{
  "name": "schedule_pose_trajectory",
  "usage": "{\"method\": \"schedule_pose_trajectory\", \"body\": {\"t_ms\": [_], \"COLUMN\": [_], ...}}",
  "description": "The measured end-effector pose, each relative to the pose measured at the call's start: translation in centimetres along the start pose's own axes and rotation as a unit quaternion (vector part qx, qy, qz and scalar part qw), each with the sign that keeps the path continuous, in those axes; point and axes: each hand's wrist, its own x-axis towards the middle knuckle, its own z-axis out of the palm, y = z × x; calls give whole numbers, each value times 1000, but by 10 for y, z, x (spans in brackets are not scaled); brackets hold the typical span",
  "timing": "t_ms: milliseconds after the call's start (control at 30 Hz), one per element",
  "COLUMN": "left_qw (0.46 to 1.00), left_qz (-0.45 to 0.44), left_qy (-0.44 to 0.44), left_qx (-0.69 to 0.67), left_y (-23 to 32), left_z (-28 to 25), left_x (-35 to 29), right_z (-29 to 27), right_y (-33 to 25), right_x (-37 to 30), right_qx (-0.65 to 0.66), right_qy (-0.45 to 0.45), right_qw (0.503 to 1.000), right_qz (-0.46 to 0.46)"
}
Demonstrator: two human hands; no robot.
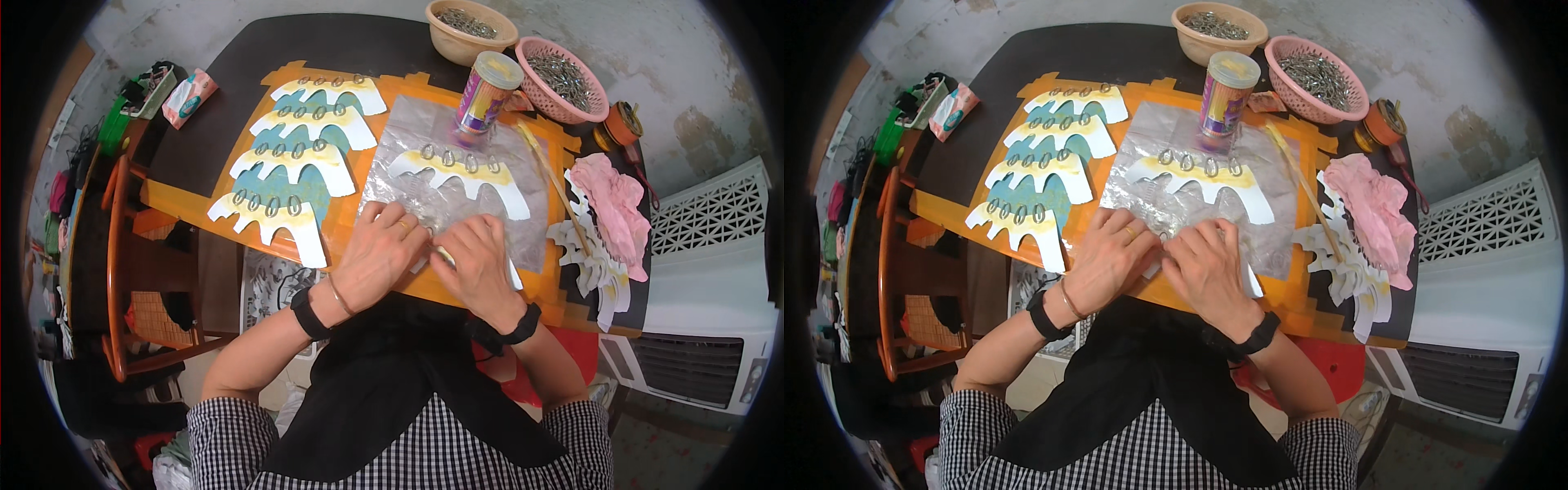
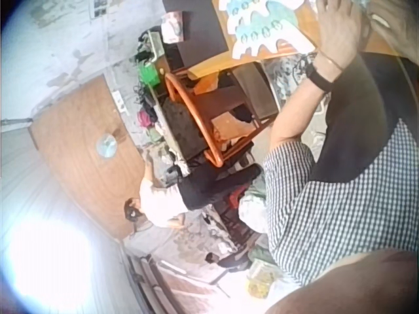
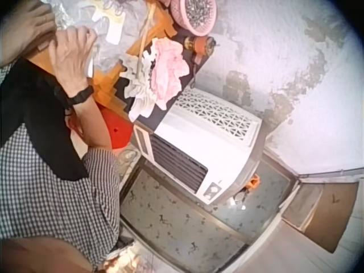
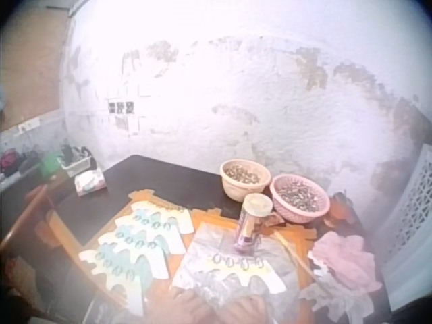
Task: Manually inserting metal decorative elements or grommets into pre-cut shoe upper components.
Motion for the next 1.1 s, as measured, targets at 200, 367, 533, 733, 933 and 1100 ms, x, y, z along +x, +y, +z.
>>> {"method": "schedule_pose_trajectory", "body": {"t_ms": [200, 367, 533, 733, 933, 1100], "left_qw": [1000, 999, 999, 999, 999, 998], "left_qz": [10, 24, 23, 26, 29, 44], "left_qy": [12, 9, 3, 1, -3, 1], "left_qx": [16, 38, 43, 40, 37, 38], "left_y": [-1, 1, 2, 2, 1, -1], "left_z": [2, 1, 0, -1, -1, -3], "left_x": [-5, -6, -8, -9, -11, -12], "right_z": [3, 3, 3, 1, 2, -8], "right_y": [-2, -5, -9, -4, 1, -6], "right_x": [-2, -4, -5, -5, -2, 5], "right_qx": [-25, -59, -93, -77, -78, -90], "right_qy": [0, -1, 16, 9, 3, -50], "right_qw": [1000, 998, 995, 995, 992, 988], "right_qz": [0, -22, -27, -68, -103, -117]}}
